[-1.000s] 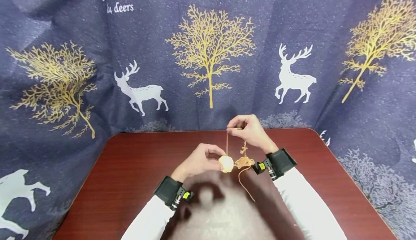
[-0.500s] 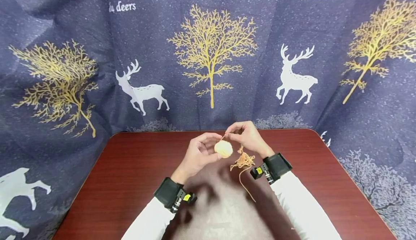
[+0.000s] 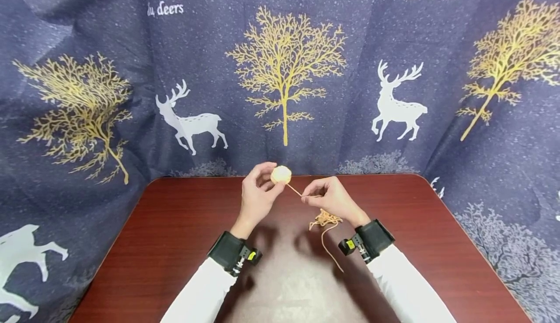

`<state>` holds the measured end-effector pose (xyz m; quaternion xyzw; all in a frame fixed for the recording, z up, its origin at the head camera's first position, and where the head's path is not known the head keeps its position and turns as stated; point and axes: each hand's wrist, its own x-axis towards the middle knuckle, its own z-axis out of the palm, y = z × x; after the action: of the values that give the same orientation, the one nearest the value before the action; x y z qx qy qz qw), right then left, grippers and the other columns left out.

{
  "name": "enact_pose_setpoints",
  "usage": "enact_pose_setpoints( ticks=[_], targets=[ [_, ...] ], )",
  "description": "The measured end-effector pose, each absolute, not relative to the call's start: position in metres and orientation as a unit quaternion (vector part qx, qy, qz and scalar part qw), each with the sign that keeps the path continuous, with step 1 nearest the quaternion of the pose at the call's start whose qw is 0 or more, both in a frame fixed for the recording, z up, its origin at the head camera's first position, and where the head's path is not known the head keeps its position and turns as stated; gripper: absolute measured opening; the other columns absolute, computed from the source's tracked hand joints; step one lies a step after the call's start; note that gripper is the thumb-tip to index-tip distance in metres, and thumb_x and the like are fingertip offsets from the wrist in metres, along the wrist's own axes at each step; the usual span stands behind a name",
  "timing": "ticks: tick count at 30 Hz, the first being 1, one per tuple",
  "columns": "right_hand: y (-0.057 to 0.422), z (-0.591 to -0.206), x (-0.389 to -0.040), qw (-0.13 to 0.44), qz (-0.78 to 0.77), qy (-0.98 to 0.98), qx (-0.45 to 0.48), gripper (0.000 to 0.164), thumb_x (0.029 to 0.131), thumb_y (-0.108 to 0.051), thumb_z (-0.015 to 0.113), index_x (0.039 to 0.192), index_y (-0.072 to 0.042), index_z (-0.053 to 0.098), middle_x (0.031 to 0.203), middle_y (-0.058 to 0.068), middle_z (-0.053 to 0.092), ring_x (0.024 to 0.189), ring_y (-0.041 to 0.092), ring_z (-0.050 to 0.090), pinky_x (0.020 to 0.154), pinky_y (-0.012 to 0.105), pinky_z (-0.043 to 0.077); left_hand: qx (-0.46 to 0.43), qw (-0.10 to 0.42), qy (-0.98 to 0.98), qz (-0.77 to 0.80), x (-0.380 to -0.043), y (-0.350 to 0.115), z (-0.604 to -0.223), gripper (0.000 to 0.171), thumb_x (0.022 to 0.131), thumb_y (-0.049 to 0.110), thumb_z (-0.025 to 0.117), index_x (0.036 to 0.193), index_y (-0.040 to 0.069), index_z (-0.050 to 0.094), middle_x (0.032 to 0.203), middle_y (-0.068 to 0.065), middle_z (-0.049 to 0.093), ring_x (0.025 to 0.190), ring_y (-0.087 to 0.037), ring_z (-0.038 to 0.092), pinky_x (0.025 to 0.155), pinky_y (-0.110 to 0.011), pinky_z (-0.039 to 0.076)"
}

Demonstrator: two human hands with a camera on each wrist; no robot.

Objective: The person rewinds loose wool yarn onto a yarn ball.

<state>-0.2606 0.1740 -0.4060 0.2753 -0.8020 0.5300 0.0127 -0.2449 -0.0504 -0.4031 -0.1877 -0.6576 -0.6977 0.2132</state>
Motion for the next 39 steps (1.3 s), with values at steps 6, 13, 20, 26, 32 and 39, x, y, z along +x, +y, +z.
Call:
enact_pose_setpoints(
  ticks=[6,13,20,26,32,39],
  targets=[
    [0.176,-0.388,-0.251,0.031,0.522,-0.796,0.306,0.005,0.083,-0.006,0.078,0.085,-0.01,0.077,0.068,0.003,0.068,0.051,0.006,0.046,0.044,0.019,0.036,-0.178,0.204,-0.766,-0.583,-0.249,-0.057,-0.417,0.04,0.073,-0.004,0.082,0.111,0.004,0.074,0.103,-0.011,0.069,0.093,-0.025,0.071,0.082,-0.034,0.061],
    [0.181,-0.372,-0.261,0.062,0.521,-0.793,0.311,0.011,0.084,-0.003,0.079,0.087,-0.013,0.077,0.065,0.001,0.064,0.048,0.006,0.041,0.042,0.019,0.031,-0.313,-0.024,-0.766,-0.562,-0.244,-0.059,-0.419,0.034,0.076,-0.004,0.08,0.108,0.003,0.074,0.098,-0.008,0.074,0.088,-0.019,0.07,0.082,-0.033,0.06],
    [0.176,-0.373,-0.269,0.055,0.528,-0.798,0.286,0.007,0.086,0.001,0.077,0.093,0.0,0.076,0.07,0.013,0.067,0.05,0.005,0.043,0.044,0.018,0.033,-0.386,-0.12,-0.635,-0.658,-0.235,-0.056,-0.41,0.037,0.08,-0.01,0.076,0.115,-0.011,0.066,0.107,-0.013,0.073,0.101,-0.019,0.07,0.09,-0.041,0.059],
    [0.167,-0.365,-0.252,0.039,0.542,-0.79,0.285,0.007,0.086,0.005,0.074,0.093,0.005,0.075,0.076,0.016,0.07,0.054,0.005,0.051,0.047,0.018,0.041,-0.351,-0.05,-0.568,-0.743,-0.231,-0.052,-0.4,0.044,0.078,-0.011,0.074,0.117,-0.021,0.057,0.109,-0.004,0.074,0.101,-0.019,0.07,0.091,-0.037,0.059],
    [0.163,-0.389,-0.253,0.026,0.549,-0.787,0.28,0.007,0.085,0.006,0.075,0.092,0.005,0.074,0.077,0.021,0.069,0.057,0.006,0.053,0.05,0.017,0.041,-0.285,0.046,-0.537,-0.792,-0.236,-0.05,-0.397,0.045,0.077,-0.018,0.071,0.118,-0.023,0.054,0.116,-0.01,0.07,0.105,-0.017,0.068,0.092,-0.031,0.057],
    [0.163,-0.41,-0.251,0.018,0.554,-0.782,0.284,0.007,0.085,0.003,0.076,0.088,-0.003,0.076,0.076,0.013,0.071,0.057,0.007,0.054,0.05,0.017,0.042,-0.232,0.196,-0.639,-0.707,-0.246,-0.052,-0.404,0.04,0.077,-0.017,0.076,0.114,-0.013,0.061,0.11,-0.024,0.068,0.099,-0.023,0.069,0.086,-0.034,0.06]
  ],
)
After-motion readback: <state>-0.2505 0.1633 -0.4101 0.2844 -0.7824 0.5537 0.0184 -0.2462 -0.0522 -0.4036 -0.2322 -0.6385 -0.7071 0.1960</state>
